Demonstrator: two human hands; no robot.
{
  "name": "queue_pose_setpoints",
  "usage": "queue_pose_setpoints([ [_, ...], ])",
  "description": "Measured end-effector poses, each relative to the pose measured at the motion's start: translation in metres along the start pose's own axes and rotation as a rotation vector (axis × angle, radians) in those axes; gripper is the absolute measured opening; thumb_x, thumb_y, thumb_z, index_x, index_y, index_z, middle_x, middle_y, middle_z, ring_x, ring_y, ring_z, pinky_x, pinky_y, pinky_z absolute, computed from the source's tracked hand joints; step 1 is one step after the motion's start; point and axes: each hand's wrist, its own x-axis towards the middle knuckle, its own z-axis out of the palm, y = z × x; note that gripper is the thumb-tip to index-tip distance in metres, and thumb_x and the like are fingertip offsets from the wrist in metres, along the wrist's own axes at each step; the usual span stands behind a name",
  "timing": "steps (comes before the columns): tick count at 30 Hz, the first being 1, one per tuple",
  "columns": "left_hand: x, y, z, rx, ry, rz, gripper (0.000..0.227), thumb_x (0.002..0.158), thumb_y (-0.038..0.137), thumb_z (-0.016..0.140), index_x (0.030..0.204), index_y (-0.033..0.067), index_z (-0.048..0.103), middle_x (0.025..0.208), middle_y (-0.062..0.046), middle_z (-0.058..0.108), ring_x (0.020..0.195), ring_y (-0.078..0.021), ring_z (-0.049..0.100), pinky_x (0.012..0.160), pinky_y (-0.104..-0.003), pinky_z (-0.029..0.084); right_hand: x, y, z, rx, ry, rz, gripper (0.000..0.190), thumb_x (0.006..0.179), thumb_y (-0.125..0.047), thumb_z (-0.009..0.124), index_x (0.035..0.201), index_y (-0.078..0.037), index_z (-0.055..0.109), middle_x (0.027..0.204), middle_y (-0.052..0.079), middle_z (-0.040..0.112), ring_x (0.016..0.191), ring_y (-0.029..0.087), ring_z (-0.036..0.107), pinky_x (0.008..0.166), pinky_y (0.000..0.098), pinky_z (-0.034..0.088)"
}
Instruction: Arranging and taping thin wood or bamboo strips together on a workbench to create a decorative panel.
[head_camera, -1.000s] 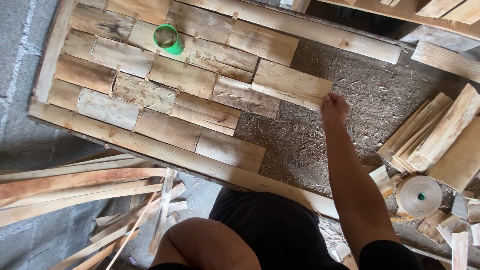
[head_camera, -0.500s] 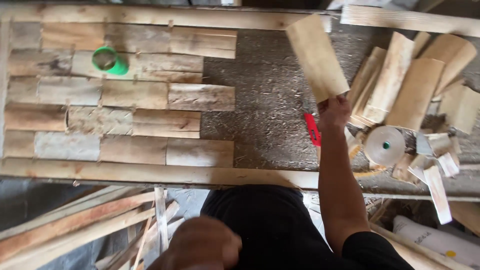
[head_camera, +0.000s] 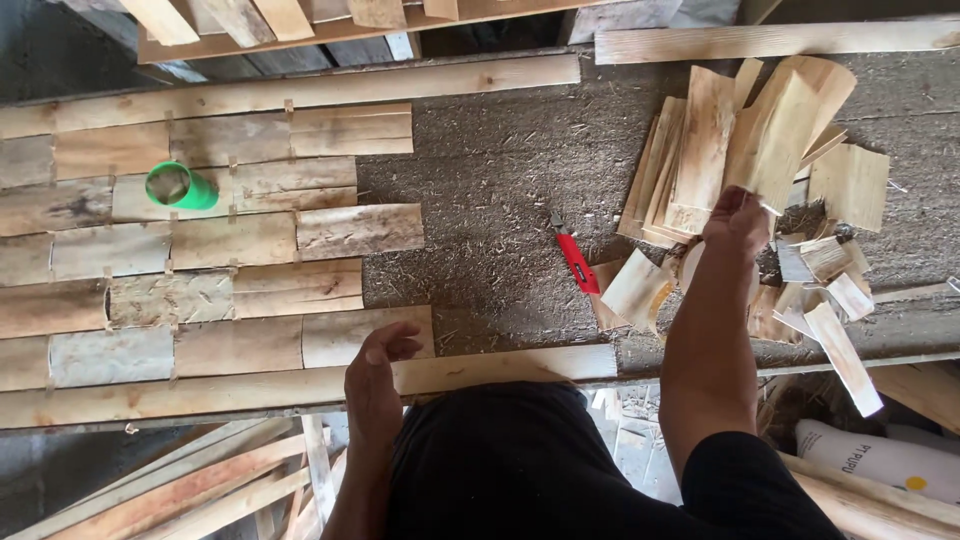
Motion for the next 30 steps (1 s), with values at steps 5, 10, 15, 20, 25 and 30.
queue_pose_setpoints([
  [5, -0.008, -0.038, 0.000, -0.120, 0.080, -0.108, 0.058, 0.113, 0.042, 0.031, 0.130, -0.0027, 0.063, 0.120, -0.015, 0.072, 0.103, -0.0224, 0.070, 0.093, -0.036, 0.056, 0.034, 0.027, -0.018, -0.101, -0.021, -0.048, 0.025, 0.105, -0.017, 0.052, 0.091, 0.002, 0.060, 0.074, 0.012, 0.067, 0.058, 0.018, 0.061, 0.051, 0.0290, 0.056],
  [10, -0.008, -0.046, 0.001, -0.134, 0.163, -0.174, 0.059, 0.111, 0.045, 0.033, 0.129, -0.0038, 0.063, 0.118, -0.015, 0.073, 0.102, -0.0228, 0.072, 0.092, -0.036, 0.058, 0.033, 0.053, -0.020, -0.770, 0.278, -0.363, 0.027, 0.085, -0.018, 0.078, 0.100, -0.007, 0.059, 0.087, 0.007, 0.069, 0.070, 0.015, 0.064, 0.061, 0.0281, 0.061],
  [15, -0.007, -0.045, 0.004, -0.116, 0.181, -0.168, 0.058, 0.111, 0.044, 0.035, 0.128, -0.0045, 0.064, 0.117, -0.015, 0.074, 0.101, -0.0227, 0.072, 0.091, -0.036, 0.058, -0.012, 0.052, -0.008, -1.475, 0.047, -0.696, 0.063, 0.079, -0.039, 0.093, 0.116, -0.011, 0.049, 0.108, 0.010, 0.056, 0.097, 0.031, 0.058, 0.085, 0.0510, 0.053],
  [20, -0.005, -0.056, 0.005, -0.155, 0.183, -0.192, 0.056, 0.111, 0.041, 0.037, 0.128, -0.0048, 0.064, 0.116, -0.016, 0.074, 0.100, -0.0228, 0.072, 0.091, -0.036, 0.058, -0.030, 0.049, -0.005, -1.743, -0.123, -0.710, 0.062, 0.074, -0.040, 0.089, 0.119, -0.011, 0.058, 0.121, 0.015, 0.055, 0.110, 0.037, 0.055, 0.096, 0.0578, 0.046],
  [25, -0.001, -0.054, 0.005, -0.150, 0.181, -0.206, 0.053, 0.112, 0.038, 0.038, 0.128, -0.0045, 0.064, 0.114, -0.015, 0.074, 0.100, -0.0221, 0.072, 0.091, -0.035, 0.058, 0.031, 0.056, -0.040, -1.800, -0.157, -0.920, 0.034, 0.094, -0.041, 0.076, 0.113, -0.013, 0.072, 0.109, 0.009, 0.070, 0.101, 0.033, 0.062, 0.089, 0.0514, 0.050],
  [30, 0.006, -0.054, 0.005, -0.124, 0.151, -0.196, 0.052, 0.112, 0.038, 0.037, 0.126, -0.0035, 0.064, 0.114, -0.014, 0.074, 0.099, -0.0212, 0.072, 0.089, -0.034, 0.058, -0.013, 0.024, -0.014, -1.833, -0.128, -1.088, 0.023, 0.112, -0.022, 0.059, 0.102, -0.009, 0.074, 0.089, 0.011, 0.072, 0.077, 0.028, 0.067, 0.067, 0.0440, 0.056],
])
